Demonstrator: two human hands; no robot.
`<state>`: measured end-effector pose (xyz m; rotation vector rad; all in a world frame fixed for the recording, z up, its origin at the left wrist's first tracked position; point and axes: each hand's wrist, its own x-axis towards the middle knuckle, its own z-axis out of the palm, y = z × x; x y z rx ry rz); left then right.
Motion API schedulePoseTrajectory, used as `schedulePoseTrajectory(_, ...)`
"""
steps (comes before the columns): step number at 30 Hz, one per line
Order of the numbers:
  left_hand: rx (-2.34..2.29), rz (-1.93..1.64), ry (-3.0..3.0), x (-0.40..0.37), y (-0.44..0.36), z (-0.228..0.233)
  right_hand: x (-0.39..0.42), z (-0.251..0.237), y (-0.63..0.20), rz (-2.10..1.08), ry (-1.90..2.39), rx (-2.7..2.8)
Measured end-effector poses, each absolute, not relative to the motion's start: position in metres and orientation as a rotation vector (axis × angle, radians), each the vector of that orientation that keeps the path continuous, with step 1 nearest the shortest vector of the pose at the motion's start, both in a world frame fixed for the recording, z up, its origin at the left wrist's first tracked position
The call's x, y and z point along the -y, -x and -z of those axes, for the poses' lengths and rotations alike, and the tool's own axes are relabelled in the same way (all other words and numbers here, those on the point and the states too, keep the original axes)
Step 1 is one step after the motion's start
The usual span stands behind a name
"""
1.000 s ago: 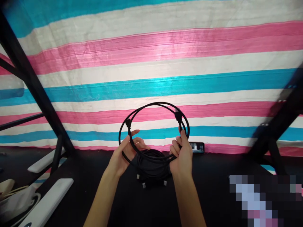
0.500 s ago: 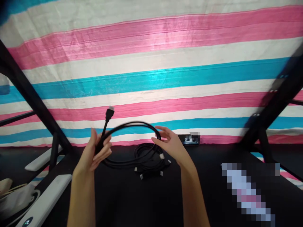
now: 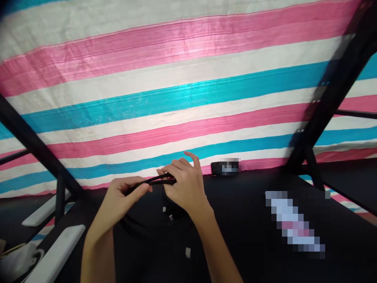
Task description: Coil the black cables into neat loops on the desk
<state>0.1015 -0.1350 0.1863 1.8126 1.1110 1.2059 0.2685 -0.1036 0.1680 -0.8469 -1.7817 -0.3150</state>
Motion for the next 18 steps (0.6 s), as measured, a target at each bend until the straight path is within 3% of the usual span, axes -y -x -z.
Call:
schedulePoseTrajectory(4,-1.124,-1.228,-1.769,0.132,-0.087,-0.183,0.088,-0.156,-0.275,0.232,0.976,1.528)
schedulePoseTrajectory(11,-0.911,-1.378,-1.562,0.103,-0.079,-0.161,0.074,-0.146,-0.283,-0.365,0.94,1.002)
schedulePoseTrajectory(15,-0.767,-1.438,-1.498,0.096,-0.082,-0.159,0.071,-0.146,-0.286,-0.697,1.019,1.153)
schedulePoseTrajectory(18,-0.764,-1.544,-1.437,0.098,-0.076,-0.163,0.07,-0.146,-0.293,-0.772,1.143,1.429)
